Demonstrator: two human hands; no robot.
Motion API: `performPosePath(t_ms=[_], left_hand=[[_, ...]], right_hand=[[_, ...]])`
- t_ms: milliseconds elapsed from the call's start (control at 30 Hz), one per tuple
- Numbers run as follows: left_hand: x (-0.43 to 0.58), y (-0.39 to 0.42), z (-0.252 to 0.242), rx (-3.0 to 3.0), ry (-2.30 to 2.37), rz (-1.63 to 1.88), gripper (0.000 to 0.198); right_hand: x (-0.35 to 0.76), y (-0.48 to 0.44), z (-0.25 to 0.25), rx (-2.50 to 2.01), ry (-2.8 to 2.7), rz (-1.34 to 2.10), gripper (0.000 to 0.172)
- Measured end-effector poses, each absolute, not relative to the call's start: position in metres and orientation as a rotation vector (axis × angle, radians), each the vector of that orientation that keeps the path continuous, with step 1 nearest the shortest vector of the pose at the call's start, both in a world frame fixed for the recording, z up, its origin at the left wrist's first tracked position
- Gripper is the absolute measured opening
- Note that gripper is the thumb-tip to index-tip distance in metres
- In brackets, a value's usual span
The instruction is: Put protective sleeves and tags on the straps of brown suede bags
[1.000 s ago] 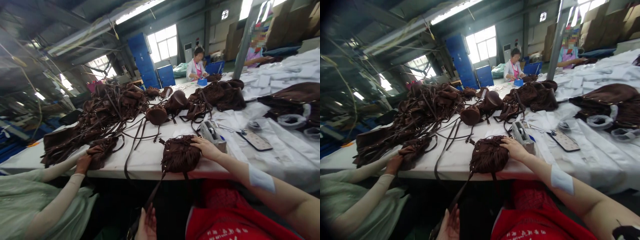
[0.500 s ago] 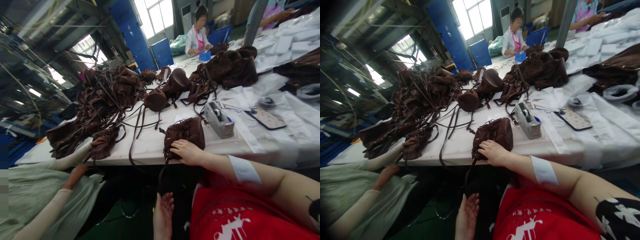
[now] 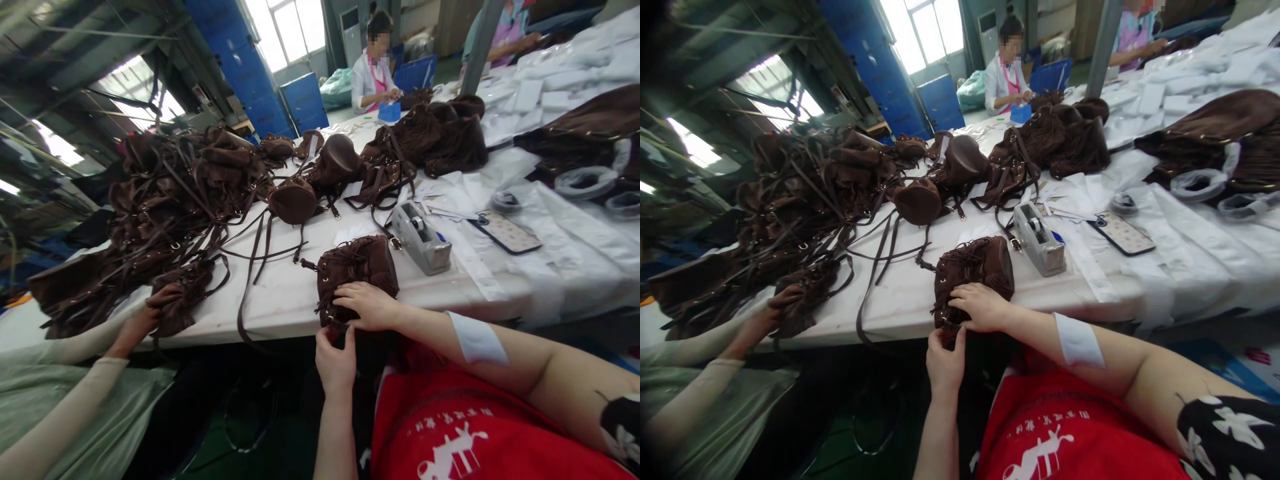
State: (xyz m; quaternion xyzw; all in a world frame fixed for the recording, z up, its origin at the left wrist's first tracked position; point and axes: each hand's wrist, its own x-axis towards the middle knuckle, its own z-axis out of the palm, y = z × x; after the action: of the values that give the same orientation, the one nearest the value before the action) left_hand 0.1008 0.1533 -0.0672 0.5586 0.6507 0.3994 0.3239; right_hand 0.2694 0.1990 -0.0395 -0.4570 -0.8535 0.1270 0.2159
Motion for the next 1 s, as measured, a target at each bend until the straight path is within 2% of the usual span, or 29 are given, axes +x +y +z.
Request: performPosePath(t_ms=[133,333,567,700,800,933,1000], left_hand=[[0.111,0.152,-0.074,1.237,1.469,1.103,0.033],[0.106,0.139,-0.061,1.35,1.51,1.14,0.028],[0.111,0.123,-0.041,1.601,1.46,1.05,0.018],[0.116,0.119,-0.031,1.469,1.359,0.995,0.022],[0.118,0.118,-0.03,1.203,1.3,1.006,0.025],[0.11,0.118,-0.041,0.667,1.193,0.993,0.03],[0.103,0.12,-0.051,0.5,1.141,0.988,0.037]], right_hand=[[0.271,0.196,-0.04,-1.29,-2.322,0.429,0.059],[0.275,0.193,-0.041,-1.227,-2.313,0.516,0.067],[0.294,0.186,-0.029,-1.117,-2.241,0.614,0.063],[0.305,0.182,-0.025,-1.078,-2.162,0.629,0.064],[0.311,0.176,-0.024,-1.038,-2.085,0.6,0.053],[0.321,0.165,-0.017,-1.171,-1.769,0.401,0.019],[0.329,0.163,-0.014,-1.321,-1.554,0.251,0.016]])
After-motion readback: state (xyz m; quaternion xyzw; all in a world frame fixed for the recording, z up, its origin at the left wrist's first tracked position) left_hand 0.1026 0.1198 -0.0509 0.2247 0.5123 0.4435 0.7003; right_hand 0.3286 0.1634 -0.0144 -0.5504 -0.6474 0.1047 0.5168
